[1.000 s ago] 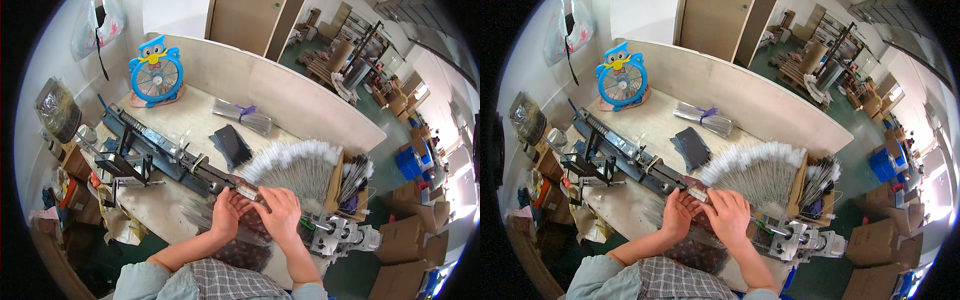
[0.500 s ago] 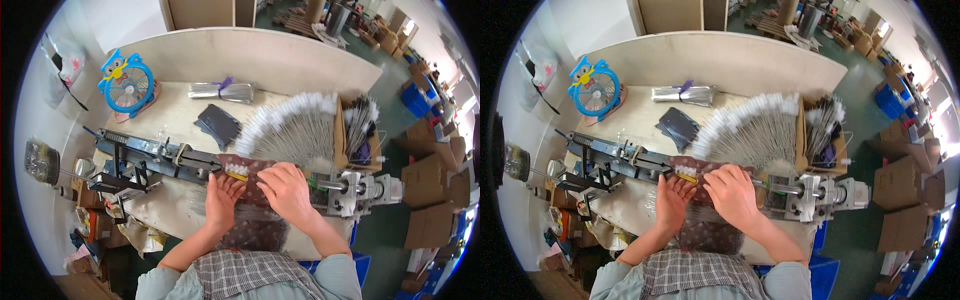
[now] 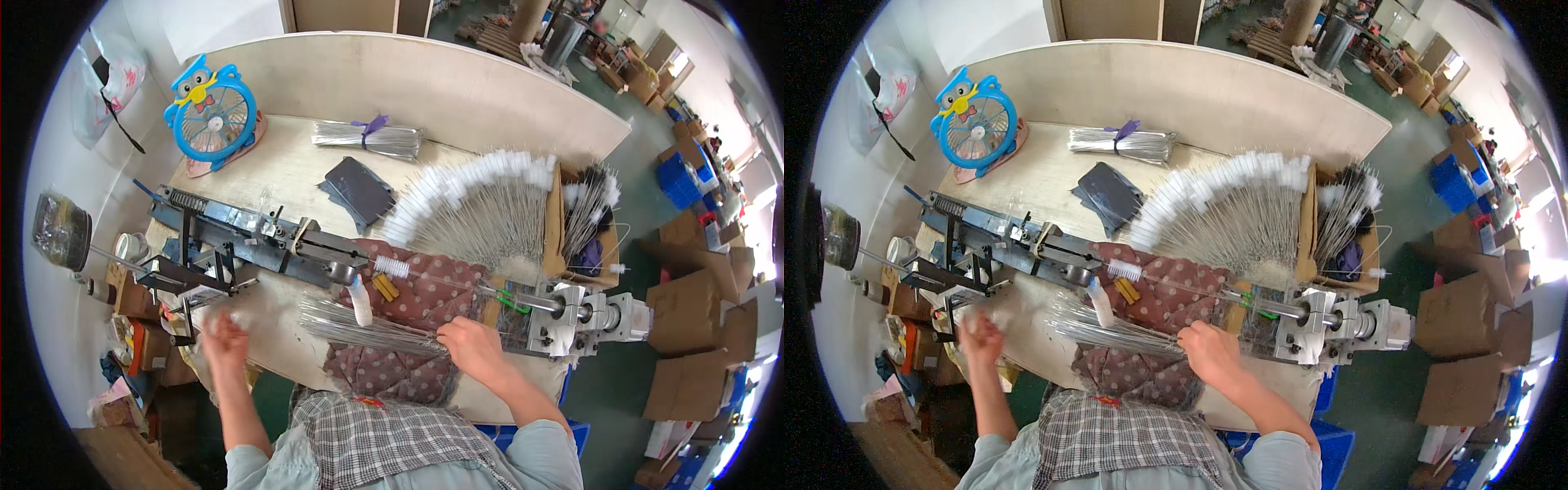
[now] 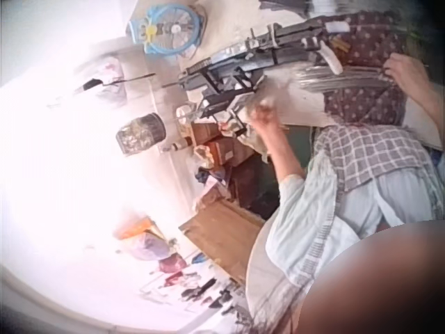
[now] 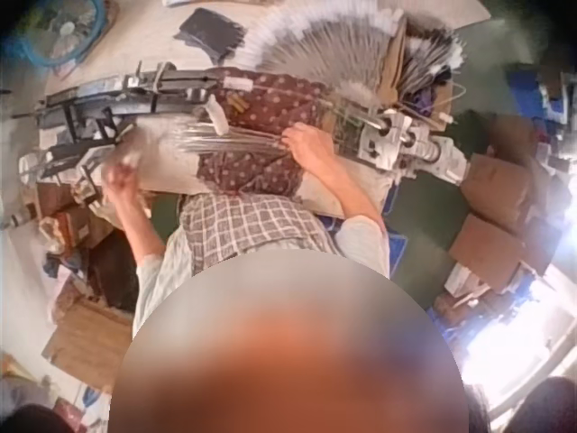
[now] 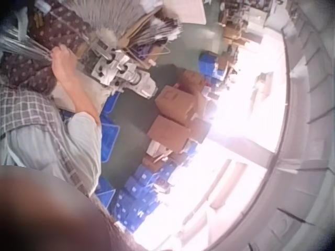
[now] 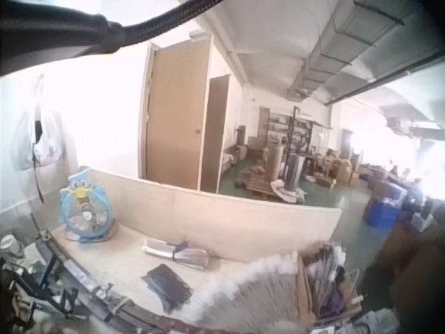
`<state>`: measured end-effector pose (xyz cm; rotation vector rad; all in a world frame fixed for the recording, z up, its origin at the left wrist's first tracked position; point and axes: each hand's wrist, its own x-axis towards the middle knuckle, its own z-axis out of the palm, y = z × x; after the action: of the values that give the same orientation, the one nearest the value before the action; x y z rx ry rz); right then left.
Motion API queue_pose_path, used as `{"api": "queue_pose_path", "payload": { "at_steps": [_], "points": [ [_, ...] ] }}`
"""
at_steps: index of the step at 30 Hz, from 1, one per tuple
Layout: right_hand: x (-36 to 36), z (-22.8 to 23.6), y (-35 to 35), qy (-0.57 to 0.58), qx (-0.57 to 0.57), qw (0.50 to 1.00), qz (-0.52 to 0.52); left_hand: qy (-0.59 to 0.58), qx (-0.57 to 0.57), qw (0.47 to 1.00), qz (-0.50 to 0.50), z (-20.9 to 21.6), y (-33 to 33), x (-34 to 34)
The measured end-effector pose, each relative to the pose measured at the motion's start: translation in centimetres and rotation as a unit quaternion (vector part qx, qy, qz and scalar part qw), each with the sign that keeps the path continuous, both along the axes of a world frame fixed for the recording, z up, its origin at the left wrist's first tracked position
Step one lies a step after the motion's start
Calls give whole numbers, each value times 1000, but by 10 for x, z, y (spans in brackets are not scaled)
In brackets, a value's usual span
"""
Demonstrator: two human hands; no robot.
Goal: Operating a semi-automatic machine to assemble or trim bottle brushes by inserting wires and components into a fixture.
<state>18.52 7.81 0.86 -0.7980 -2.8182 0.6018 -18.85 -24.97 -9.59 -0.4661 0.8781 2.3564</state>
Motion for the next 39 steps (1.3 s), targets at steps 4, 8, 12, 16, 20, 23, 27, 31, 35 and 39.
{"api": "queue_pose_path", "payload": {
  "at_steps": [4, 8, 12, 16, 20, 23, 27, 31, 35, 39],
  "points": [
    [0, 11, 2, -26, -16, 999, -8, 115, -313, 913, 234, -6, -70, -65],
    [10, 19, 4, -23, -36, 996, -81, 54, -280, 931, 226, 7, -56, -54],
    [19, 8, 5, -5, -36, 995, -96, 47, -249, 957, 141, 5, 11, 12],
    [23, 9, 4, -34, 29, 997, -70, 21, -60, 994, -87, 5, 79, 82],
    [24, 6, 0, -73, 73, 994, -32, 139, -139, 940, -280, 74, 175, 147],
    [25, 2, -8, -67, 59, 995, -44, 180, -177, 900, -355, 80, 210, 186],
    [21, 2, -8, -66, 22, 995, -67, -17, -8, 932, -363, 148, 231, 206],
    [22, 21, -10, -82, 8, 992, -98, -196, 230, 864, -404, 185, 196, 135],
    [32, 70, -1, -141, 61, 980, -128, 19, 63, 934, -352, 150, 170, 149],
    [54, 115, 31, -34, 129, 977, -168, 76, -28, 820, -567, 153, 188, 169]
  ]
}}
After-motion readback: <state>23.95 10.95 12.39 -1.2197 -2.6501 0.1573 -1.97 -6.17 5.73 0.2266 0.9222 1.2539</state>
